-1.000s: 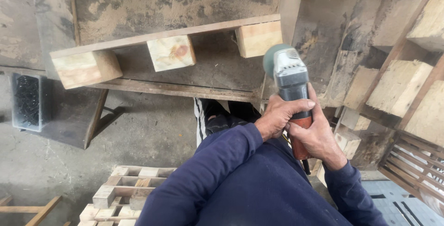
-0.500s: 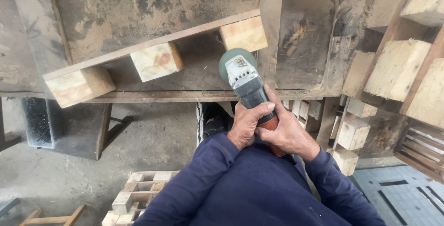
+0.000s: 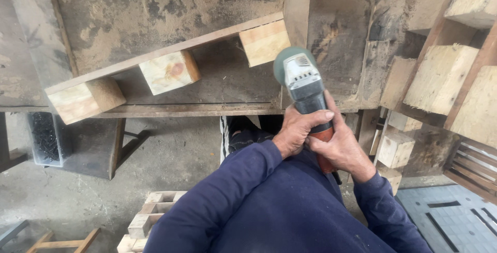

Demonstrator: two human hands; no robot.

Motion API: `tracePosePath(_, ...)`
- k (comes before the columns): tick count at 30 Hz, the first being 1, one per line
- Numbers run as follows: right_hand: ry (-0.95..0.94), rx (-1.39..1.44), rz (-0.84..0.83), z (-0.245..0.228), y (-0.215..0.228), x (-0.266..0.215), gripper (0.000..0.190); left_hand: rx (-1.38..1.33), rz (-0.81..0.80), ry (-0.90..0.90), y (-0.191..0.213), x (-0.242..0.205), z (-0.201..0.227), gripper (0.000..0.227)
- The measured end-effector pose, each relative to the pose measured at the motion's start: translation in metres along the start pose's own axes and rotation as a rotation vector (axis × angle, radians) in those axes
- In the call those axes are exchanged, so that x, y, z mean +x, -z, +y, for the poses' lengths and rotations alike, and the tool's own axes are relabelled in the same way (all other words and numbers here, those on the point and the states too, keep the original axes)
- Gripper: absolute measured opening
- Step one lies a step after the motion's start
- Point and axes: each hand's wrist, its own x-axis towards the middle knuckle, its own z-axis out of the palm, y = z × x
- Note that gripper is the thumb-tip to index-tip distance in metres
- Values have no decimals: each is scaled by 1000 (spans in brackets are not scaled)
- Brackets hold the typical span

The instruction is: The person positions a wooden plank on a workbench and uses a handheld angle grinder to sand the surface of the plank. The person repeatedly moves the grinder along the plank, repositioning it as needed to cover different sections.

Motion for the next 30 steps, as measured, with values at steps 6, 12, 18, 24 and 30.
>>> tracePosePath(6,-19,104,33,-4,16,-9,116,36,-6,36,-19,3,-3,51)
tracePosePath(12,-41,111,-12,-11,13,-6,116,-29,88,86,-19,-4,2,52)
tracePosePath(18,-123,3,10,-26,19,7,117,19,68,42,-20,8,13,51)
tracePosePath(24,35,-33,-50,-54,39,37,116,-59,95,6,-31,38,36,48)
tracePosePath(30,-3,-39,-55,-73,44,55,114,-126,105,-1,-31,55,52,49)
